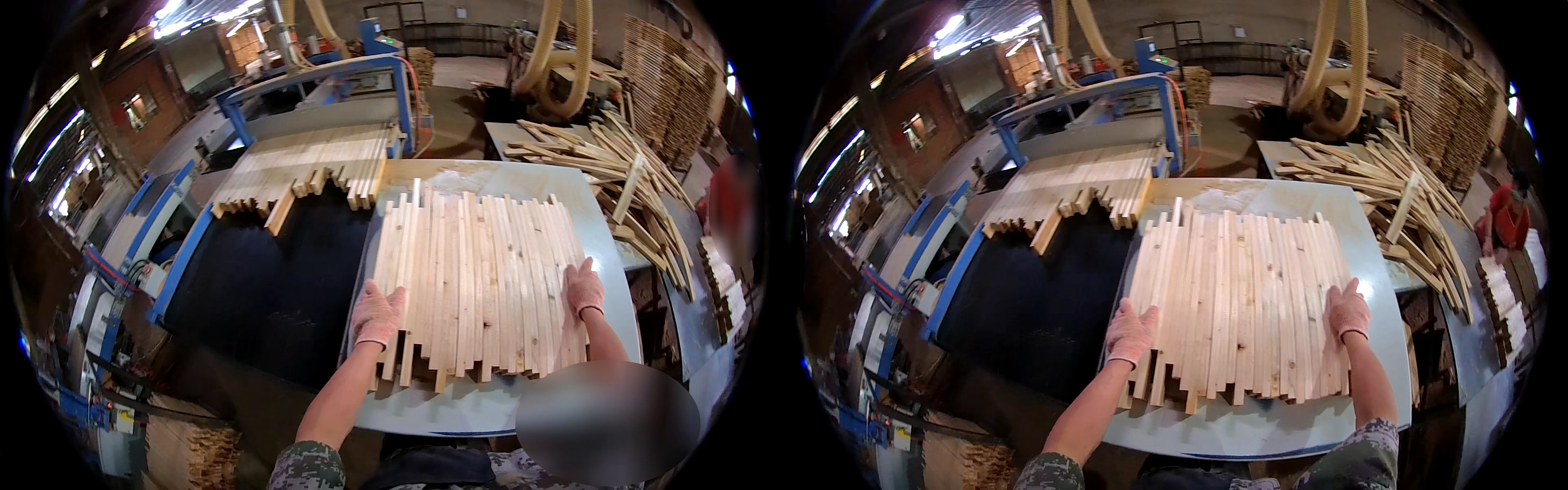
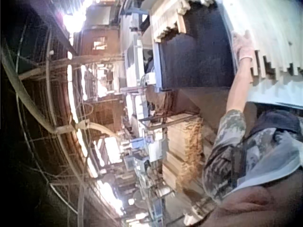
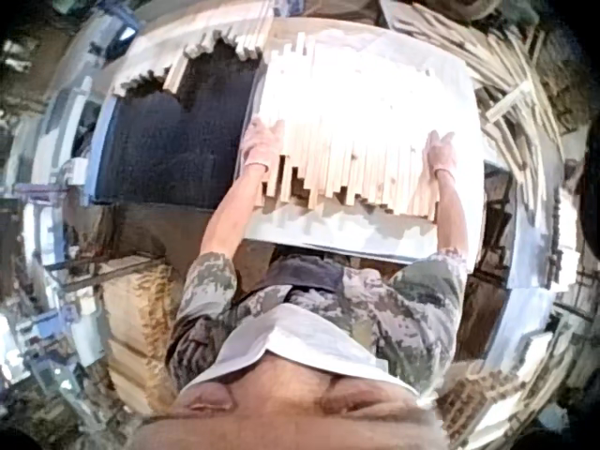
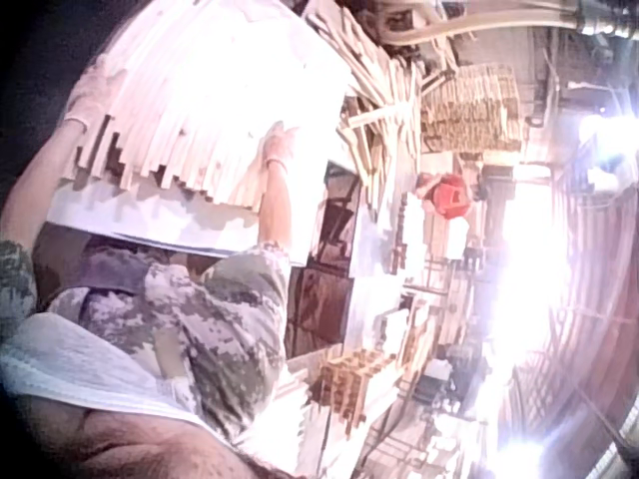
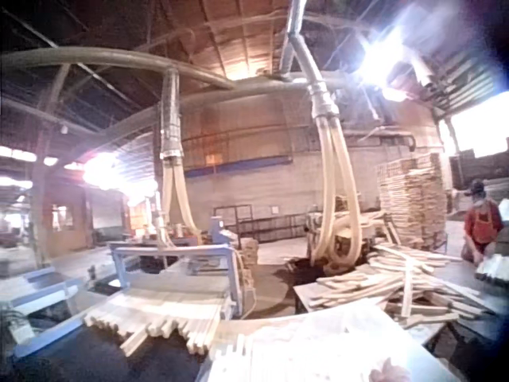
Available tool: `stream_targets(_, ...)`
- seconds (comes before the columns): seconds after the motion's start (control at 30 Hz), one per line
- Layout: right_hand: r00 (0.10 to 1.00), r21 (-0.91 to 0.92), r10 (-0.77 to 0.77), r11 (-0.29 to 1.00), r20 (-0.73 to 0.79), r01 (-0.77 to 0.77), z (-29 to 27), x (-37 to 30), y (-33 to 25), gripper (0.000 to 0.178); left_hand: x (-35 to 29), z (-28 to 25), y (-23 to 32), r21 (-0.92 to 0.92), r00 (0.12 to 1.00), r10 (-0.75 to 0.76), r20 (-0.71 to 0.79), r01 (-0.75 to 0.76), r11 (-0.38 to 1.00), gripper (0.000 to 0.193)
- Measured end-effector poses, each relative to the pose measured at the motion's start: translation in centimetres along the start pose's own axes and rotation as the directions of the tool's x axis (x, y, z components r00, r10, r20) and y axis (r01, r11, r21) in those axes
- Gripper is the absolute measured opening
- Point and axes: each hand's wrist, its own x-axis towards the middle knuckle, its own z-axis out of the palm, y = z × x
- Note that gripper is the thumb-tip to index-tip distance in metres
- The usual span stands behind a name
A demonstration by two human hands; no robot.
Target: The person repeatedly picks up bundles of light-colored wooden planks from a metal table and places them onto a conveyor belt. The person wears gloves and a camouflage shirt while performing this repetitive stacking task in a workshop environment.
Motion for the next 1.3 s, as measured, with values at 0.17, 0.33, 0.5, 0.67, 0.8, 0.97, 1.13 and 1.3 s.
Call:
stream_targets(0.17,0.982,-0.029,-0.143,0.99,-0.121,0.141,4.2,3.4,3.9,0.076,-0.5,1.2,0.5,-0.007,0.993,0.03,-0.117,-0.031,1.0,0.078)
stream_targets(0.33,0.98,0.084,-0.138,0.985,-0.142,0.15,3.8,2.6,3.2,0.075,0.0,1.3,-0.6,0.013,0.998,0.006,-0.06,-0.006,1.0,0.103)
stream_targets(0.5,0.989,0.054,-0.12,0.991,-0.091,0.125,3.8,3.3,3.8,0.08,-1.2,-1.2,1.1,-0.062,0.99,-0.114,0.079,0.119,0.991,0.092)
stream_targets(0.67,0.982,0.12,-0.147,0.98,-0.118,0.161,4.2,3.6,4.0,0.08,-1.0,-1.8,1.1,-0.088,0.986,-0.101,0.129,0.113,0.99,0.093)
stream_targets(0.8,0.987,0.074,-0.116,0.989,-0.114,0.125,3.9,3.5,3.5,0.079,-1.6,-2.4,1.4,-0.089,0.982,-0.132,0.134,0.145,0.985,0.093)
stream_targets(0.97,0.987,0.054,-0.116,0.991,-0.108,0.123,4.3,3.9,4.0,0.079,-2.1,-3.7,1.7,-0.094,0.971,-0.134,0.199,0.155,0.983,0.094)
stream_targets(1.13,0.981,0.025,-0.134,0.99,-0.141,0.139,4.9,4.5,4.7,0.08,-1.6,-2.7,1.0,-0.113,0.979,-0.107,0.174,0.128,0.985,0.096)
stream_targets(1.3,0.987,0.037,-0.123,0.991,-0.104,0.127,3.7,2.5,3.5,0.08,-1.7,-2.4,1.4,0.006,0.984,-0.118,0.133,0.118,0.993,0.102)
